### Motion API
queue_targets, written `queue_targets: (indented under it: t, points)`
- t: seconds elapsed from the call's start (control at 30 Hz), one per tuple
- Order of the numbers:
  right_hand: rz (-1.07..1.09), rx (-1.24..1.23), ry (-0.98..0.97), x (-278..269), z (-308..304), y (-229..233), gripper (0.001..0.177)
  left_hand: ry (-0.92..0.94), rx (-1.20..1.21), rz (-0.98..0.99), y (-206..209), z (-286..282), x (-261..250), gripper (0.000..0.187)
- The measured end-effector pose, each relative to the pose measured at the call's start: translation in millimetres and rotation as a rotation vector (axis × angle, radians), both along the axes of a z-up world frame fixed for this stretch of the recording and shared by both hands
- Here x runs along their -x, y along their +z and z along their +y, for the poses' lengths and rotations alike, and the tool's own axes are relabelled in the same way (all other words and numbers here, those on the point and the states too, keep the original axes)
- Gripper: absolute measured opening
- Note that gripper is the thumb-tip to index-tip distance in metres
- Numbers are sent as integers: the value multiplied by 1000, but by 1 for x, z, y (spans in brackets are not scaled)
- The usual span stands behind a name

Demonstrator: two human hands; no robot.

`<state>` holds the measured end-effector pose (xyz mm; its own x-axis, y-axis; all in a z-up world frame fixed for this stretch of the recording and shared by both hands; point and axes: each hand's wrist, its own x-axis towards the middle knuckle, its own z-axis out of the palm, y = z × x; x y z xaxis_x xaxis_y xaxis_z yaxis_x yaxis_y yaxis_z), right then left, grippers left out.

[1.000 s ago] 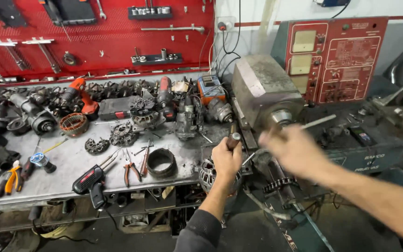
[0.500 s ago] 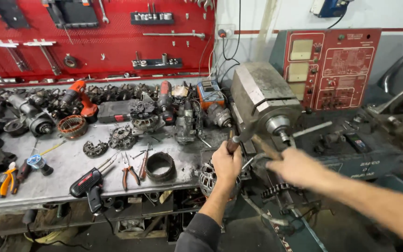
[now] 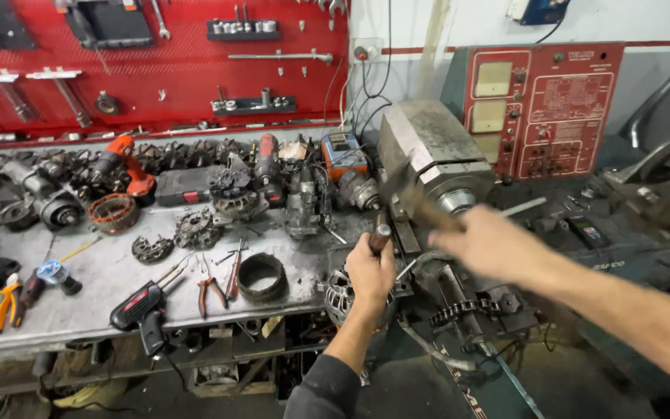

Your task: The person works on a mechanical component, likely an alternator, using a hammer and a metal rod to tap parts into place. They then handle a coiled copper wire and a small metal piece, placing them on a cluttered workbench filled with various tools and disassembled parts.

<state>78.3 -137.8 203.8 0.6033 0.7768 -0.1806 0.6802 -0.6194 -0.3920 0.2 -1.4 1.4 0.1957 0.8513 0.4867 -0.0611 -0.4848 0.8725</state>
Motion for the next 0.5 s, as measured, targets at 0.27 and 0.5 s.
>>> queue_targets:
  t: [0.27, 0.5]
  points:
    - [-66, -326, 150, -53, 4, -81, 48, 33, -71, 26, -4, 3, -3, 26]
    - [10, -169, 61, -20, 8, -20, 56, 23, -27, 8, -5, 2, -2, 27]
